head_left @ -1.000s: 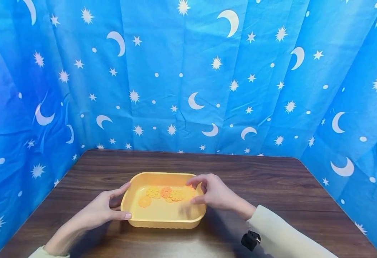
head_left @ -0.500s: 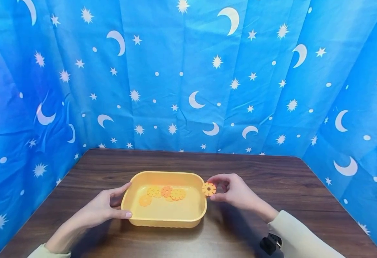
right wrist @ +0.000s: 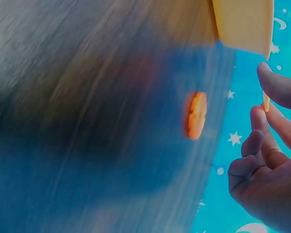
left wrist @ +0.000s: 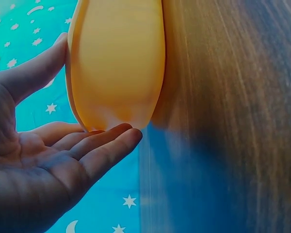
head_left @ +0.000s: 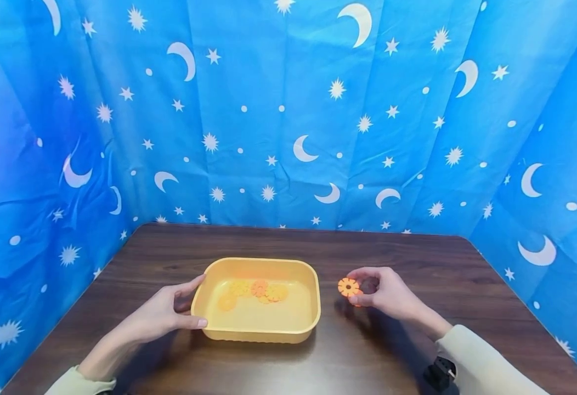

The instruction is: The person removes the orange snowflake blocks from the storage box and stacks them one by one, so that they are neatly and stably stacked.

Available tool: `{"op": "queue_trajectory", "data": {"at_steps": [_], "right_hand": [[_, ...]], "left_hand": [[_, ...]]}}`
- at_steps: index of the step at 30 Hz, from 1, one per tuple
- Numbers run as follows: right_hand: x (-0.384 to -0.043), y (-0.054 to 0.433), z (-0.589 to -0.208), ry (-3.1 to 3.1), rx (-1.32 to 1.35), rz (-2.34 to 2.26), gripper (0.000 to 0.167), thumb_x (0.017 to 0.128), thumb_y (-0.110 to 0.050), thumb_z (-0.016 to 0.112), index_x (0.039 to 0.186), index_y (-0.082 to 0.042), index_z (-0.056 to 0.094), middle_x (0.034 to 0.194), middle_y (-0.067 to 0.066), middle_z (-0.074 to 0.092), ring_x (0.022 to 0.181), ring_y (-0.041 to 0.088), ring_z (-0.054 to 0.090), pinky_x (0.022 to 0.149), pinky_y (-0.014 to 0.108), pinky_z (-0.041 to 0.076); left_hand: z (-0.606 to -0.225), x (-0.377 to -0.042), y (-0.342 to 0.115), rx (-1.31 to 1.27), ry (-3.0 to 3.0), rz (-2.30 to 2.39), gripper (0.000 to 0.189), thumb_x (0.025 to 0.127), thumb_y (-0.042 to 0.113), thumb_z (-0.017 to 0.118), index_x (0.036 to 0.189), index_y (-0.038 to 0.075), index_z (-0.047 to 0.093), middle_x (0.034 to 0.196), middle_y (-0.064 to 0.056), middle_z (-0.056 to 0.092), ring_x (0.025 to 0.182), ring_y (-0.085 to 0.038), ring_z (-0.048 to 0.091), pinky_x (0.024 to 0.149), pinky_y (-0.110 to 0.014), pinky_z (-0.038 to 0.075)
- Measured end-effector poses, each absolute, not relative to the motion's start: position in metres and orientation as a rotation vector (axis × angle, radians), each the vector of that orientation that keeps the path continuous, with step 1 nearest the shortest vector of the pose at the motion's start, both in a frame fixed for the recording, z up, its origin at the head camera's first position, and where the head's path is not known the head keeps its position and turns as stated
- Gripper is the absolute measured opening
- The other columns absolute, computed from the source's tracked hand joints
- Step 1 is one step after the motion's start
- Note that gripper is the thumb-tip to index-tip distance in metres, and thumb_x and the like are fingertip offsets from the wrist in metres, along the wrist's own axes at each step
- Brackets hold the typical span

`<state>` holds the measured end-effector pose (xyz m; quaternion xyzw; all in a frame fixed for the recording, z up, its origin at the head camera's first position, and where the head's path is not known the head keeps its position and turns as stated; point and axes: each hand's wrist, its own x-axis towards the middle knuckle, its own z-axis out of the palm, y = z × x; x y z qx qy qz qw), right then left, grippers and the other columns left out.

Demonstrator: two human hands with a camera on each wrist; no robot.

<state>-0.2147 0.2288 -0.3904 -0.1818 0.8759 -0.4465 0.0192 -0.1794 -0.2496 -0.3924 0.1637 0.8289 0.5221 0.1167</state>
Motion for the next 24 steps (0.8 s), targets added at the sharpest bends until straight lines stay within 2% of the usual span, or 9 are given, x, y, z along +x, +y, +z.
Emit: {"op": "queue_trajectory", "data": {"at_steps": [9, 16, 24], "right_hand": [[-0.215, 0.252, -0.397, 2.777, -0.473, -1.324, 0.043, 0.083, -0.008, 0.090, 0.122, 0.001, 0.073, 0.101, 0.007, 0.073, 0.077, 0.023, 0.061, 0.062, 0.029, 0.053], [-0.217, 0.267, -0.403, 2.758, -0.439, -1.332, 0.044, 0.083, -0.006, 0.088, 0.123, 0.002, 0.072, 0.104, 0.009, 0.073, 0.075, 0.025, 0.060, 0.056, 0.030, 0.051], [-0.216, 0.271, -0.404, 2.764, -0.387, -1.325, 0.043, 0.083, -0.005, 0.088, 0.123, 0.000, 0.073, 0.111, 0.011, 0.073, 0.077, 0.025, 0.058, 0.057, 0.030, 0.050]], "left_hand": [[-0.392, -0.179, -0.250, 0.440, 2.439, 1.500, 0.100, 0.086, 0.019, 0.089, 0.161, -0.009, 0.028, 0.161, -0.034, 0.034, 0.138, -0.052, 0.049, 0.097, -0.040, 0.058], [-0.391, -0.181, -0.252, 0.487, 2.433, 1.508, 0.100, 0.087, 0.018, 0.089, 0.160, -0.011, 0.027, 0.162, -0.036, 0.032, 0.138, -0.053, 0.049, 0.096, -0.038, 0.058], [-0.388, -0.182, -0.251, 0.449, 2.479, 1.465, 0.101, 0.086, 0.021, 0.090, 0.161, -0.009, 0.030, 0.163, -0.034, 0.032, 0.138, -0.053, 0.048, 0.099, -0.042, 0.056]]}}
